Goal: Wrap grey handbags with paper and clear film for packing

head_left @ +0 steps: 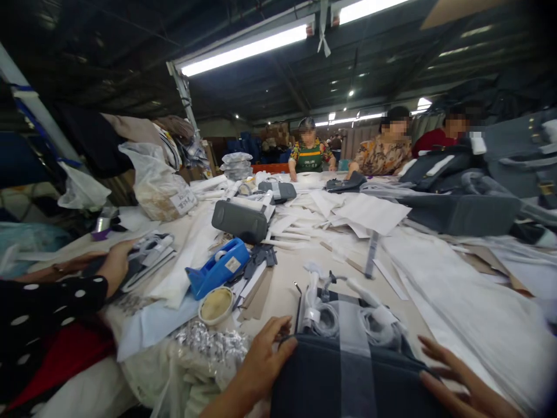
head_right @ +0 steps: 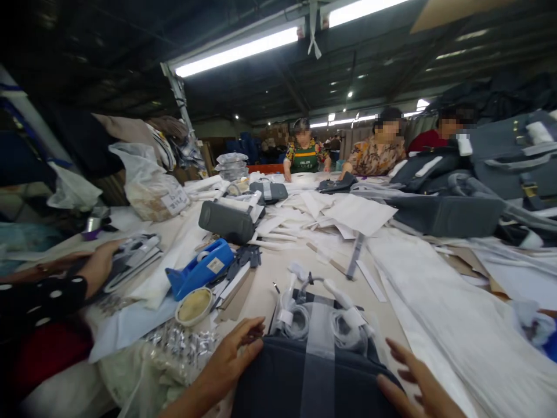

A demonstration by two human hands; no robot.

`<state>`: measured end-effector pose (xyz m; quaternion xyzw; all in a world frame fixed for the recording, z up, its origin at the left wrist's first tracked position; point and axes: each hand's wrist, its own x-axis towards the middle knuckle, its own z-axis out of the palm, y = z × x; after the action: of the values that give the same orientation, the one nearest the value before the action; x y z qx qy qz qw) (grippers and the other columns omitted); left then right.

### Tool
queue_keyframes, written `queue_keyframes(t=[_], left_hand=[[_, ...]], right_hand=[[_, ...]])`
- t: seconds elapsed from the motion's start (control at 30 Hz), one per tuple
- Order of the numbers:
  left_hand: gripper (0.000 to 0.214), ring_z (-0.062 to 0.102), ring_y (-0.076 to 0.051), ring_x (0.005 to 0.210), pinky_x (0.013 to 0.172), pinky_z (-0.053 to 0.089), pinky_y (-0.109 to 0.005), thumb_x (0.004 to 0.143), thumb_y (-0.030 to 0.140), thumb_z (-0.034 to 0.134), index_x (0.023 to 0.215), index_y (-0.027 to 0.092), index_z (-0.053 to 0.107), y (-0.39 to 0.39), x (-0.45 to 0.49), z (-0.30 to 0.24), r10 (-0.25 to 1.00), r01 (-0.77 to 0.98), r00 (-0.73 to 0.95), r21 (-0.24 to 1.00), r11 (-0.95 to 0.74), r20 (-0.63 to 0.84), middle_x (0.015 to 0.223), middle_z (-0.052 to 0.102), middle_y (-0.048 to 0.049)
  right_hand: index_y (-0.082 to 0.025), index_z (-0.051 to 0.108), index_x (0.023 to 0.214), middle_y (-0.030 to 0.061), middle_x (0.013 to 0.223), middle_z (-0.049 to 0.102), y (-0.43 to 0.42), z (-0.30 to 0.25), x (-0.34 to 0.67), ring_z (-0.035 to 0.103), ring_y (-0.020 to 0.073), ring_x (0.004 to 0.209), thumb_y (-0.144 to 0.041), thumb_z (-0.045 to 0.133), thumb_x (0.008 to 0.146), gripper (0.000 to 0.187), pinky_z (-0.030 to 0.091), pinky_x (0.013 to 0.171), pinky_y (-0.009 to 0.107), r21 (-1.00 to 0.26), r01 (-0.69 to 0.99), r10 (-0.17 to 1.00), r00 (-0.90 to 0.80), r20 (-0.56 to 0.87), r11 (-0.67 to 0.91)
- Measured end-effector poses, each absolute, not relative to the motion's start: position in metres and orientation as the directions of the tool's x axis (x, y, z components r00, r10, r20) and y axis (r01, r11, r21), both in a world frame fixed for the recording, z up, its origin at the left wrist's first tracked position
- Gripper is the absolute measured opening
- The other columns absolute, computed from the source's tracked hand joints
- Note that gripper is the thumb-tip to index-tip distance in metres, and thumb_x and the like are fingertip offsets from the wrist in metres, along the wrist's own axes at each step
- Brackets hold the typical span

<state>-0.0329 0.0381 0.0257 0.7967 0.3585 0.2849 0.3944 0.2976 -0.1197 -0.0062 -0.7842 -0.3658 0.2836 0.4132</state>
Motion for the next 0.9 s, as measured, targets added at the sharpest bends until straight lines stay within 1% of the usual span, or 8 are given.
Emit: queue_keyframes(t=[0.07,0.17,0.23,0.37,0.47,0.67,0.77,0.9], left_hand=[[0.032,0.063,-0.02,0.099,0.086,0.054,-0.034,0.089,0.033,0.049,0.117,0.021,0.058,0.06,-0.027,0.027,0.791,0.33,0.573,0.822,-0.464,0.216,0.106,0.066,-0.0088],[0.03,0.062,-0.02,0.098,0.084,0.054,-0.037,0.087,0.028,0.05,0.114,0.019,0.059,0.095,-0.007,0.028,0.778,0.344,0.557,0.772,-0.535,0.291,0.106,0.064,-0.01],[0.031,0.061,-0.021,0.1,0.086,0.053,-0.039,0.085,0.024,0.05,0.115,0.018,0.058,0.11,0.01,0.028,0.754,0.351,0.56,0.727,-0.591,0.343,0.109,0.062,-0.0102],[0.034,0.058,-0.02,0.102,0.089,0.052,-0.038,0.081,0.013,0.047,0.114,0.017,0.057,0.122,0.034,0.03,0.732,0.379,0.58,0.676,-0.632,0.358,0.109,0.06,-0.0097],[0.035,0.057,-0.019,0.103,0.088,0.052,-0.036,0.081,0.009,0.044,0.113,0.015,0.058,0.129,0.038,0.025,0.755,0.432,0.569,0.663,-0.612,0.327,0.108,0.06,-0.0102],[0.033,0.059,-0.019,0.097,0.087,0.051,-0.038,0.079,0.01,0.047,0.109,0.016,0.059,0.151,0.023,0.008,0.8,0.507,0.516,0.643,-0.574,0.307,0.104,0.062,-0.009],[0.032,0.06,-0.019,0.092,0.085,0.051,-0.039,0.078,0.011,0.048,0.107,0.015,0.06,0.161,0.019,0.007,0.808,0.524,0.522,0.645,-0.557,0.274,0.1,0.062,-0.0087],[0.032,0.057,-0.021,0.101,0.092,0.048,-0.042,0.083,0.012,0.045,0.111,0.015,0.058,0.151,0.029,0.025,0.758,0.497,0.535,0.587,-0.639,0.372,0.108,0.06,-0.0104]], right_hand=[[-0.032,0.055,0.122,0.0093,0.13,0.056,-0.099,0.019,0.3,0.056,0.0335,0.114,-0.063,0.06,0.066,0.065,0.048,0.093,0.047,-0.838,0.431,0.813,0.581,-0.026,-0.334],[-0.025,0.054,0.121,0.0103,0.116,0.062,-0.056,0.053,0.298,0.059,0.0278,0.104,-0.058,0.052,0.075,0.057,0.05,0.085,0.04,-0.808,0.528,0.864,0.501,0.048,-0.261],[-0.022,0.052,0.123,0.0097,0.109,0.064,-0.026,0.062,0.295,0.062,0.0244,0.092,-0.054,0.051,0.077,0.056,0.051,0.077,0.036,-0.764,0.592,0.899,0.436,0.037,-0.256],[-0.019,0.049,0.127,0.007,0.098,0.064,0.008,0.051,0.293,0.062,0.0216,0.077,-0.046,0.061,0.069,0.065,0.048,0.068,0.033,-0.672,0.694,0.939,0.343,-0.009,-0.26],[-0.021,0.049,0.127,0.0053,0.093,0.064,0.014,0.033,0.298,0.061,0.0201,0.071,-0.038,0.058,0.069,0.062,0.047,0.066,0.033,-0.688,0.685,0.944,0.33,0.001,-0.239],[-0.021,0.046,0.129,0.0084,0.1,0.065,0.012,0.021,0.313,0.064,0.0214,0.071,-0.041,0.054,0.072,0.061,0.048,0.058,0.031,-0.78,0.546,0.935,0.328,-0.137,-0.306],[-0.023,0.044,0.132,0.0077,0.1,0.066,0.007,0.039,0.299,0.065,0.0231,0.076,-0.031,0.052,0.074,0.059,0.047,0.065,0.032,-0.619,0.735,0.943,0.33,-0.03,-0.277],[-0.016,0.042,0.136,0.0136,0.104,0.066,0.006,0.062,0.271,0.06,0.0305,0.096,-0.012,0.044,0.074,0.062,0.045,0.073,0.037,-0.219,0.962,0.967,0.202,0.155,-0.165]])
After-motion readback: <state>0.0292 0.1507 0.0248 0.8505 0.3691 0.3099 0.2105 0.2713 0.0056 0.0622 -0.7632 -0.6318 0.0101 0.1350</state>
